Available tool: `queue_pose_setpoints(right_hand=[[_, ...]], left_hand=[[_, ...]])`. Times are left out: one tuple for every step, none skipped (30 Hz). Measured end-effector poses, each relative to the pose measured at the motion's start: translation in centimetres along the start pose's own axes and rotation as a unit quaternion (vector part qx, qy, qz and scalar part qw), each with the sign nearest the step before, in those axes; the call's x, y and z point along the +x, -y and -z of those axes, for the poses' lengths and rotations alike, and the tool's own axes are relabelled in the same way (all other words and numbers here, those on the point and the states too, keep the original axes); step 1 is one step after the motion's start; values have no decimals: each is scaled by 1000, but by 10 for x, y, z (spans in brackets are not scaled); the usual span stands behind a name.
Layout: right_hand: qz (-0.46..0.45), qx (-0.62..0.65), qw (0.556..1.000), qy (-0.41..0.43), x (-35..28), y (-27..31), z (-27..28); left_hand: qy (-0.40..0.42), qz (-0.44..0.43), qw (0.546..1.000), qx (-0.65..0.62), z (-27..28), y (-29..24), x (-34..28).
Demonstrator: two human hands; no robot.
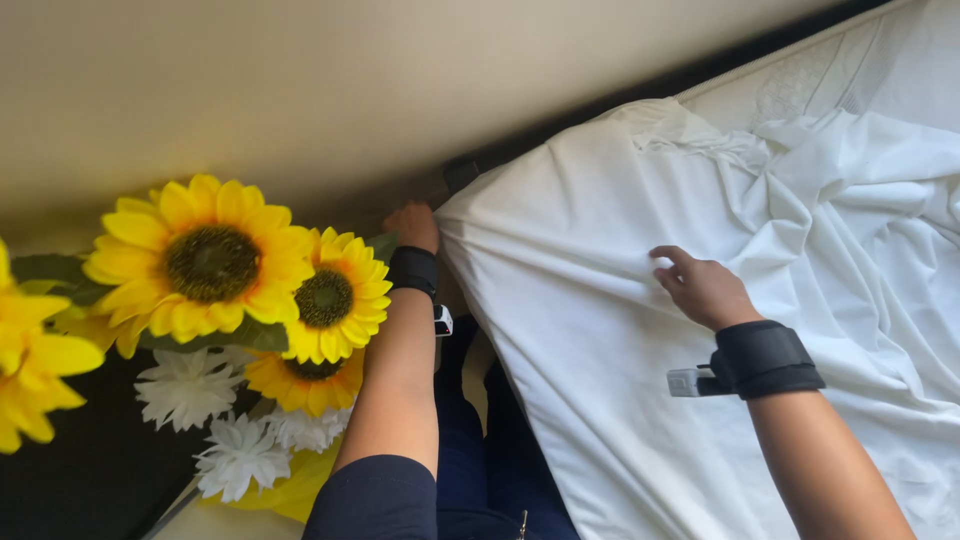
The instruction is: The person spreads a white fitted sheet over a mattress, pulling the elasticized edges over the corners and smoothing the fabric. They move around the bed to adjust the sheet on all sides, ensuring it is properly fitted.
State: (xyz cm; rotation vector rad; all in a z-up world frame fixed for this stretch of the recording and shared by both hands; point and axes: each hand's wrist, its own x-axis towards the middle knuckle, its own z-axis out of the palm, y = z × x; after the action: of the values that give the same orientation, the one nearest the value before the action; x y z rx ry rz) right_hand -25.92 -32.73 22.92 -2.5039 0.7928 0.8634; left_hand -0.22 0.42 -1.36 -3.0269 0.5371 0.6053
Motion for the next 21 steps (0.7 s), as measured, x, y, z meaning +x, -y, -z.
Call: queue_pose_setpoints(right_hand=[[-4, 2, 1000, 2, 2, 1, 3], [-7, -6, 1000, 9, 3, 3, 4], [-10, -14, 1000, 16, 5, 5, 5], [-12, -12, 1000, 19, 7, 2, 3], [-21, -22, 999, 21, 7, 0, 2], [-29, -34, 999, 18, 9, -2, 4], [-30, -33, 999, 17, 10, -9, 1], [-37, -49, 998, 28, 11, -15, -2], [-44, -64, 996, 39, 12, -21, -5], [-44, -63, 996, 37, 15, -28, -14], [-54, -87, 994, 37, 18, -36, -22], [-64, -112, 991, 36, 21, -45, -29], [-64, -111, 991, 33, 29, -58, -30], [-94, -120, 988, -2, 34, -71, -31], [-125, -130, 983, -35, 40, -85, -33], [-125, -128, 983, -37, 46, -105, -22], [-134, -120, 977, -110, 53, -126, -12], [-143, -113, 966, -183, 59, -147, -1], [-143, -112, 966, -184, 53, -144, 19], [-150, -120, 956, -220, 48, -141, 40], [-158, -127, 946, -255, 43, -136, 60]], left_hand=[[3, -3, 1000, 1, -7, -1, 1], [9, 21, 1000, -5, -13, 1, 1], [16, 46, 999, -10, -20, 2, 1], [19, 44, 999, -8, -14, 2, -3], [42, 42, 998, -14, -6, 3, -7], [61, 41, 997, -23, 3, 1, -8], [60, 39, 997, -23, 10, 1, -13], [58, 43, 996, -44, 18, 3, -18], [57, 46, 995, -65, 26, 4, -24], [55, 45, 995, -64, 29, 3, -27], [53, 34, 995, -72, 32, 2, -30], [50, 22, 995, -79, 35, 0, -32], [47, 21, 996, -79, 49, -4, -36], [49, -9, 990, -131, 62, -8, -42], [50, -39, 981, -182, 74, -13, -48], [48, -40, 981, -181, 81, -16, -49], [71, -60, 976, -197, 88, -18, -51], [93, -80, 969, -213, 93, -21, -54], [92, -80, 969, -213, 77, -20, -49], [72, -78, 967, -232, 61, -17, -44], [52, -77, 964, -250, 45, -14, -39]])
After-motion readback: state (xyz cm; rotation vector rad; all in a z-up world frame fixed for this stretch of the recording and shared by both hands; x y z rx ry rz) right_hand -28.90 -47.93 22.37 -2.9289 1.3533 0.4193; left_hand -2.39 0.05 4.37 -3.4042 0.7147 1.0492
